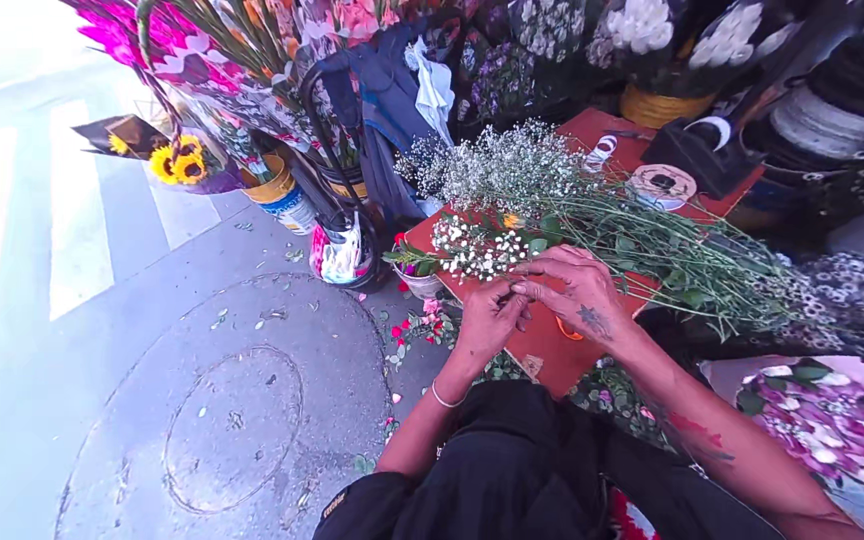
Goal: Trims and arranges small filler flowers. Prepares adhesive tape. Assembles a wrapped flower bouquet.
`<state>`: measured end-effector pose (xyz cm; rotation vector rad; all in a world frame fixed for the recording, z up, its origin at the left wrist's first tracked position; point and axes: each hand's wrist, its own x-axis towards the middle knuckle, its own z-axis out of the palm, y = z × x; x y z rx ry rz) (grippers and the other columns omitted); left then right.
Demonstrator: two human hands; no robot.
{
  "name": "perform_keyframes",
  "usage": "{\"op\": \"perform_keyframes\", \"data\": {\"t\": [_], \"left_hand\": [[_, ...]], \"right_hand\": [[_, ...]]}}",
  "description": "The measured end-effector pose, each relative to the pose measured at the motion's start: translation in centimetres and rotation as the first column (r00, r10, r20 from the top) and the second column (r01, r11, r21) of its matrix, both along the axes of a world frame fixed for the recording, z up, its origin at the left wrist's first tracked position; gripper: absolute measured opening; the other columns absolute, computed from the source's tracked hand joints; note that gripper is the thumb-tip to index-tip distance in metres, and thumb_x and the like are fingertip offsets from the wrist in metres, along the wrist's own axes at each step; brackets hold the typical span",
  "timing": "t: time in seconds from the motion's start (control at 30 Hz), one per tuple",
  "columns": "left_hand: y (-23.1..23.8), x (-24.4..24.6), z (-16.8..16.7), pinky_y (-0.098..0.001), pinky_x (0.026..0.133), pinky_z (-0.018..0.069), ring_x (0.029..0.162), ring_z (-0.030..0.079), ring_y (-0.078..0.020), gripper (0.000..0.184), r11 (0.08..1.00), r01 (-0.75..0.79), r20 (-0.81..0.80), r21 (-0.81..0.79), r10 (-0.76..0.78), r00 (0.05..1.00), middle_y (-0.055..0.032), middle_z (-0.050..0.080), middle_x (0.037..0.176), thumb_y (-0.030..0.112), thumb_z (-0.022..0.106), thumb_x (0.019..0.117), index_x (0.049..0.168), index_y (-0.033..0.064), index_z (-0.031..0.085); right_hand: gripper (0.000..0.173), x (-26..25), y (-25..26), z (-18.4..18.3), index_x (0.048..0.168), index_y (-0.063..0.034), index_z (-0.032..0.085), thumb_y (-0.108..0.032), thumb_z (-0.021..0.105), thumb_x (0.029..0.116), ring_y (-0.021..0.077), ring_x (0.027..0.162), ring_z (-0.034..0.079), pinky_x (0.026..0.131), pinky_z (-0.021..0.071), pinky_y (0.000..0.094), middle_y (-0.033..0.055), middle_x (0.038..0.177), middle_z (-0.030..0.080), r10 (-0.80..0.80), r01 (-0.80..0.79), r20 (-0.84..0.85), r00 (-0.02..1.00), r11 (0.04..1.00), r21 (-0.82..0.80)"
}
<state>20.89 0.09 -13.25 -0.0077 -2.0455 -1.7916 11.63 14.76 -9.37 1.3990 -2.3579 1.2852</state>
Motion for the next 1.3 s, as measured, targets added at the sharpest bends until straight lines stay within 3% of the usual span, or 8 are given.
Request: {"op": "perform_keyframes", "data": {"t": [0.17,0.3,0.5,0.63,0.87,1.03,1.13,1.3], "left_hand": [[1.2,-1.0,1.4,-0.0250,0.060,0.0607,0.067,0.069,-0.0086,0.023,0.983,0.138,0.055,0.122,-0.145,0.988,-0.0073,0.074,0.097,0.008,0.069,0.0955,0.114,-0.0054,0.070],[3.5,-3.2,0.6,-0.0242,0.056,0.0591,0.060,0.067,-0.0081,0.009,0.939,0.146,-0.113,0.311,-0.116,0.987,-0.0041,0.074,0.078,0.002,0.066,0.0963,0.100,-0.0038,0.073],[8.9,-5.6,0.9,-0.0199,0.053,0.0566,0.058,0.063,-0.0042,0.010,0.973,0.208,-0.161,0.104,-0.190,0.968,-0.0038,0.069,0.077,0.004,0.070,0.0940,0.093,-0.0055,0.073],[12.7,-5.9,1.7,-0.0189,0.049,0.0540,0.055,0.062,-0.0040,0.010,0.910,0.342,-0.106,0.233,-0.326,0.940,-0.0032,0.071,0.077,0.003,0.063,0.0985,0.098,-0.0045,0.069],[20.4,-4.7,4.3,-0.0167,0.047,0.0499,0.053,0.059,-0.0040,0.014,0.776,0.336,0.022,0.534,-0.410,0.912,-0.0049,0.069,0.080,0.003,0.052,0.1036,0.103,-0.0018,0.065],[26.3,-4.4,2.9,-0.0187,0.049,0.0547,0.056,0.059,-0.0042,0.012,0.923,0.359,-0.125,0.142,-0.342,0.931,-0.0067,0.066,0.088,0.003,0.063,0.0976,0.100,-0.0075,0.070],[29.5,-5.0,2.8,-0.0163,0.045,0.0479,0.049,0.056,-0.0021,0.012,0.879,0.315,0.037,0.359,-0.350,0.936,-0.0021,0.068,0.072,-0.001,0.056,0.1000,0.096,-0.0033,0.068],[34.5,-5.2,3.2,-0.0132,0.042,0.0403,0.048,0.050,0.0004,0.019,0.760,0.204,0.307,0.618,-0.472,0.827,-0.0027,0.067,0.074,-0.001,0.051,0.1018,0.092,-0.0027,0.066]], "right_hand": [[0.016,0.2,3.3,-0.5,0.095,-0.0138,0.082,-0.026,0.071,0.0950,0.0056,0.088,0.065,0.087,0.0499,0.0276,-0.0003,0.089,0.074,-0.176,0.194,0.115,0.978,0.965,-0.177],[0.018,1.0,6.2,-0.9,0.095,-0.0106,0.079,-0.027,0.072,0.0947,0.0017,0.088,0.065,0.082,0.0532,0.0203,-0.0011,0.093,0.073,-0.240,0.295,0.265,0.934,0.935,-0.195],[0.017,3.1,10.6,-1.4,0.093,-0.0073,0.079,-0.024,0.077,0.0894,0.0010,0.084,0.067,0.078,0.0547,0.0175,0.0006,0.091,0.074,-0.465,0.545,0.326,0.823,0.808,-0.225],[0.006,4.3,13.7,-1.3,0.094,-0.0057,0.077,-0.010,0.076,0.0892,0.0040,0.079,0.068,0.073,0.0582,0.0216,-0.0014,0.091,0.074,-0.369,0.660,0.579,0.727,0.609,-0.441],[0.006,5.5,19.5,-1.2,0.094,-0.0068,0.076,-0.004,0.073,0.0898,0.0040,0.080,0.067,0.075,0.0574,0.0215,-0.0028,0.091,0.073,-0.206,0.648,0.633,0.747,0.441,-0.621],[0.009,6.7,24.7,-2.5,0.092,-0.0056,0.078,-0.012,0.080,0.0862,0.0045,0.090,0.066,0.081,0.0577,0.0205,0.0012,0.098,0.071,-0.426,0.662,0.508,0.749,0.528,-0.532],[0.009,7.3,28.7,-3.3,0.089,-0.0061,0.080,-0.015,0.079,0.0871,0.0043,0.091,0.065,0.084,0.0540,0.0191,0.0036,0.093,0.072,-0.572,0.583,0.220,0.790,0.590,-0.558],[0.009,8.2,34.6,-5.3,0.093,-0.0089,0.078,-0.016,0.073,0.0954,0.0131,0.086,0.067,0.083,0.0537,0.0237,0.0070,0.088,0.073,-0.582,0.377,-0.219,0.783,0.725,-0.577]]}}
